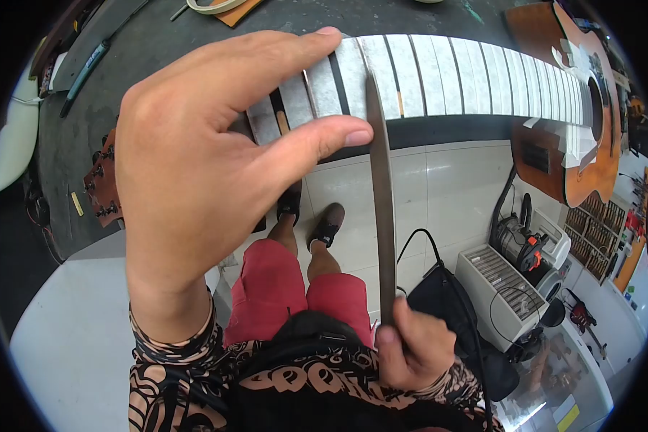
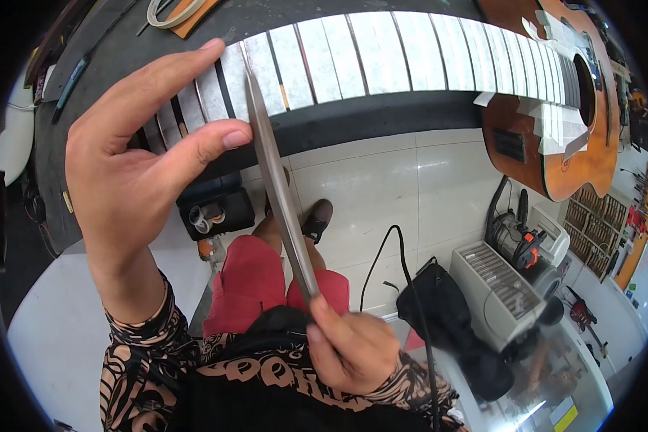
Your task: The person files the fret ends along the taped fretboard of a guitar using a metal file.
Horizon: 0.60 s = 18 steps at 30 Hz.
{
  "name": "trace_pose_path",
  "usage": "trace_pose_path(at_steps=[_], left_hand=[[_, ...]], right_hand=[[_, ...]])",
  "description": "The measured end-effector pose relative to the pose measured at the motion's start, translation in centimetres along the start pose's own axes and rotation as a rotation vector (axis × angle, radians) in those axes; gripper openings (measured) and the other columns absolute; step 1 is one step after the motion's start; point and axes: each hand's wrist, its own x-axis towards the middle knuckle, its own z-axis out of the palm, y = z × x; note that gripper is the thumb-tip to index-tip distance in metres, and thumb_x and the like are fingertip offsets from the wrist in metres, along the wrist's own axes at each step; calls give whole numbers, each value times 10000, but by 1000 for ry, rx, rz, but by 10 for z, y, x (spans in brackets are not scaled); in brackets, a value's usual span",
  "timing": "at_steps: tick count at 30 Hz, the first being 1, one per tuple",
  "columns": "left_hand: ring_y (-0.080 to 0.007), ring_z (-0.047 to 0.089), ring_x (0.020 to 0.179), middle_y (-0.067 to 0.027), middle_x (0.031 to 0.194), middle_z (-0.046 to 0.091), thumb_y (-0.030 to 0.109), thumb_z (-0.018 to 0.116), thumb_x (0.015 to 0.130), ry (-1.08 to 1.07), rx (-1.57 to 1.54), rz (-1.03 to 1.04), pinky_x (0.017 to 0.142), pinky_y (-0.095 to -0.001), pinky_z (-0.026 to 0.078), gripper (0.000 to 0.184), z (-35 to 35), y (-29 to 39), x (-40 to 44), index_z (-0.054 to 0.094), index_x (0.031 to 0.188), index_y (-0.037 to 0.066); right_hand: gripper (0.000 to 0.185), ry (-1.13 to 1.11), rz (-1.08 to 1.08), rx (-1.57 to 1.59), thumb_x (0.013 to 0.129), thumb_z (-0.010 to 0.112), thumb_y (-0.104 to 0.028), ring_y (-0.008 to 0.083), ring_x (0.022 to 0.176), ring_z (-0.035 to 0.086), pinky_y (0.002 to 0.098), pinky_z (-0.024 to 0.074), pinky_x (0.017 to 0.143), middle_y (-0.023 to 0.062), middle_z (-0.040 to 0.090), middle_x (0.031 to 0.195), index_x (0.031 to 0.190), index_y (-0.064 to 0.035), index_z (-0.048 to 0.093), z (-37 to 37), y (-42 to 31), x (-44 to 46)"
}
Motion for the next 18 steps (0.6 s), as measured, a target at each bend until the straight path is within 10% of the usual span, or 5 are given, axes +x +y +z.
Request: trace_pose_path(at_steps=[8,12,18], left_hand=[[-176,681,998,-130,1103,726,133,879,690,-33,4,-55,905,-286,500,512,-1,3,2,717,1162,17],[-166,682,980,-126,1090,729,145,879,695,-12,-6,-43,899,-277,498,508,-1,15,5,718,1159,17],[-163,682,974,-122,1083,729,138,875,704,-23,66,40,882,-273,510,500,-2,-3,1,716,1160,9]], right_hand=[[433,88,56,60,973,561,-41,5,562,519,188,417,523,-35,577,635,1397,29,517,13,-16,117],[487,-25,35,-74,840,653,78,162,571,671,237,508,570,171,704,769,1320,65,574,0,-11,58],[476,29,-74,-1,826,636,71,119,499,587,229,474,517,78,621,621,1296,106,570,5,3,8]])
